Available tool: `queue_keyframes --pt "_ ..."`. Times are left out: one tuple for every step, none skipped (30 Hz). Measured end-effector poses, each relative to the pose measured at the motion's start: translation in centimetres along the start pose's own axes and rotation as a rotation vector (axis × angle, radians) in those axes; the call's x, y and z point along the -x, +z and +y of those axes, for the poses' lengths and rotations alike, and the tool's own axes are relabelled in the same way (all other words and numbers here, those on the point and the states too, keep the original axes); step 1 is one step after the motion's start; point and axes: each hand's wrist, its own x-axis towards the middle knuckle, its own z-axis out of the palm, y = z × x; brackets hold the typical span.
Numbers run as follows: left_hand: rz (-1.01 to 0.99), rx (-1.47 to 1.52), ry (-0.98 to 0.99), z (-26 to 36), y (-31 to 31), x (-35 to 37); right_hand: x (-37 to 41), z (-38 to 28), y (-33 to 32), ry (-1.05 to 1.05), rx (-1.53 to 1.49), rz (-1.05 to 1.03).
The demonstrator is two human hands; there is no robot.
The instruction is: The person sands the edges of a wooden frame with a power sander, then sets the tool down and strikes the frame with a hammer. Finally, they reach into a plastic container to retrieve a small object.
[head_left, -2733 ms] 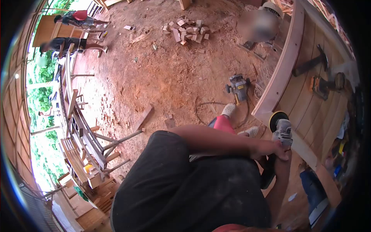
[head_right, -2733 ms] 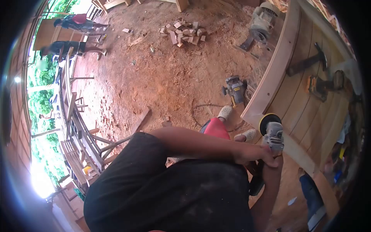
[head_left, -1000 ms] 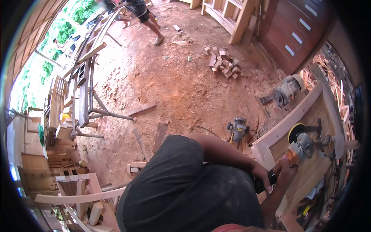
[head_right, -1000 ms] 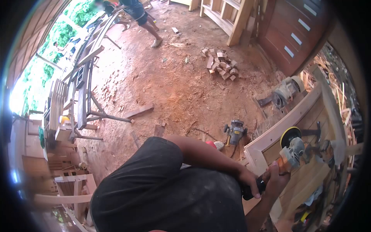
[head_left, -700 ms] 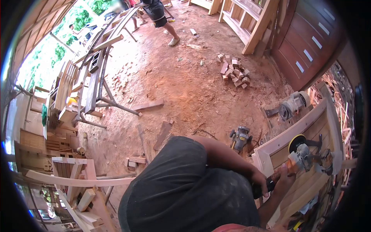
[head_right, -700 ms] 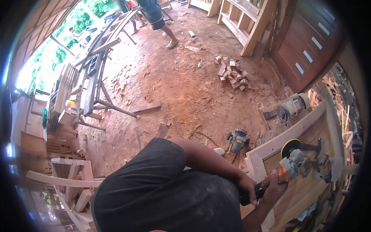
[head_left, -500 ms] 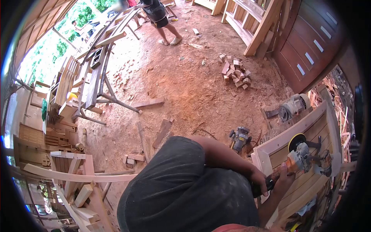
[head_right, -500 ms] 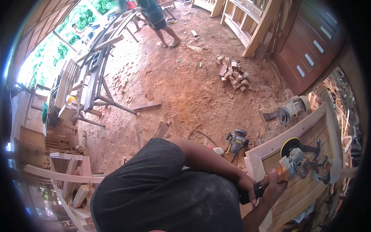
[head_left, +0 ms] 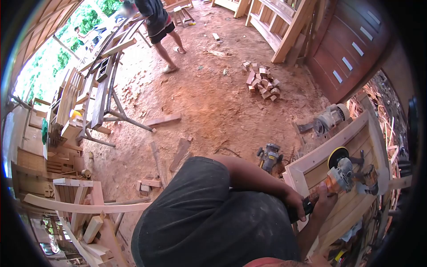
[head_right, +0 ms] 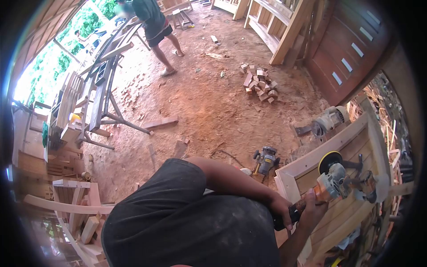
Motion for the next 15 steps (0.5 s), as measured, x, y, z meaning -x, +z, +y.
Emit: queue_keyframes --pt "-0.011 0.003 -0.007 0.1 0.1 0.0 0.0 0.1 -0.1 0.007 0.01 0.009" --pt "-0.019 0.006 -0.013 0.2 0.1 -0.1 -0.1 0.3 -0.2 0.013 0.006 0.024" --pt "-0.024 0.01 -0.017 0.2 0.0 0.0 -0.1 0.6 -0.3 0.018 0.003 0.037" --pt "-0.032 0.023 -0.021 0.1 -0.1 -0.2 -0.2 0.8 -0.3 0.022 -0.001 0.048" --pt "-0.041 0.035 -0.025 -0.1 -0.3 -0.5 -0.2 0.8 -0.4 0.033 -0.004 0.031" --pt "-0.052 0.047 -0.029 -0.4 -0.4 -0.9 -0.2 0.7 -0.5 0.044 -0.005 0.016" --pt "-0.05 0.048 -0.03 -0.6 -0.5 -1.2 -0.3 0.5 -0.6 0.054 -0.006 0.002" --pt "-0.048 0.048 -0.032 -0.8 -0.6 -1.4 -0.2 0.3 -0.5 0.048 -0.012 0.008" --pt "-0.047 0.049 -0.034 -0.7 -0.6 -1.4 -0.1 0.1 -0.3 0.042 -0.019 0.015" --pt "-0.047 0.033 -0.022 -0.6 -0.6 -1.4 0.1 -0.1 -0.2 0.036 -0.024 0.021" --pt "-0.047 0.017 -0.01 -0.4 -0.6 -1.3 0.3 -0.2 0.0 0.041 -0.034 0.035" --pt "-0.047 0.0 0.001 -0.3 -0.5 -1.1 0.4 -0.4 0.2 0.045 -0.043 0.048" --pt "-0.039 -0.005 0.002 -0.2 -0.5 -1.0 0.4 -0.5 0.4 0.049 -0.053 0.061" --pt "-0.032 -0.01 0.003 -0.1 -0.4 -0.9 0.4 -0.5 0.3 0.046 -0.053 0.051" --pt "-0.025 -0.015 0.003 -0.1 -0.3 -0.9 0.3 -0.5 0.2 0.043 -0.054 0.041"
